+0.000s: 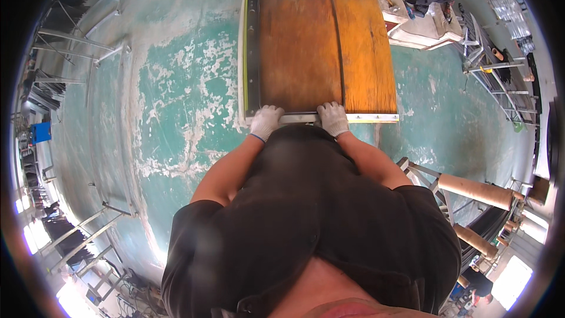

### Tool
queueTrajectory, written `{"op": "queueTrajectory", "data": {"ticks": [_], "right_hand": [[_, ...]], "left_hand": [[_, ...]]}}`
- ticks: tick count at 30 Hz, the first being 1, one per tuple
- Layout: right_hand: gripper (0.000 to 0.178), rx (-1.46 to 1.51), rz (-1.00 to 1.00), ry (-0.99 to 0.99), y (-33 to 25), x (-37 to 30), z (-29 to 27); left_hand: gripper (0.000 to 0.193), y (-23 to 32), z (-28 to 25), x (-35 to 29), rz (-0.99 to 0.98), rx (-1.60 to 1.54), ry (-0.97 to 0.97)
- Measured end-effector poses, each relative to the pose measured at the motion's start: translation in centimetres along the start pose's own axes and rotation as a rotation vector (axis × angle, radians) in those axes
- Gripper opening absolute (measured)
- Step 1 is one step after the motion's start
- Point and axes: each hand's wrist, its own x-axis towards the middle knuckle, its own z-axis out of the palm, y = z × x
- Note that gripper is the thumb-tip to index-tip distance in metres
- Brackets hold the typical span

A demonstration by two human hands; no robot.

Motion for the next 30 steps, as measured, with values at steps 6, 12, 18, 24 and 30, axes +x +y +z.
{"op": "queueTrajectory", "data": {"ticks": [6, 12, 18, 24, 30], "right_hand": [[0.029, 0.175, -0.003, 0.066, 0.9, -0.6, -0.8], [0.038, 0.062, 0.718, 0.114, 2.0, 0.0, -3.0], [0.043, 0.327, 0.826, 0.033, 5.7, 0.0, -1.8], [0.039, 0.369, 0.843, 0.059, 6.4, -0.2, -1.3], [0.040, 0.397, 0.832, 0.046, 6.7, 0.1, -1.3]], "left_hand": [[0.022, 0.4, -0.7, 0.7, 0.001, 0.003, -0.021], [0.022, 1.0, -0.9, 0.8, 0.030, 0.064, -0.014], [0.018, 0.0, 1.5, 2.0, 0.070, 0.139, -0.175], [0.019, 1.5, -0.5, 2.1, 0.089, 0.121, -0.084], [0.018, 1.4, 0.1, 2.2, 0.066, 0.159, -0.027]]}}
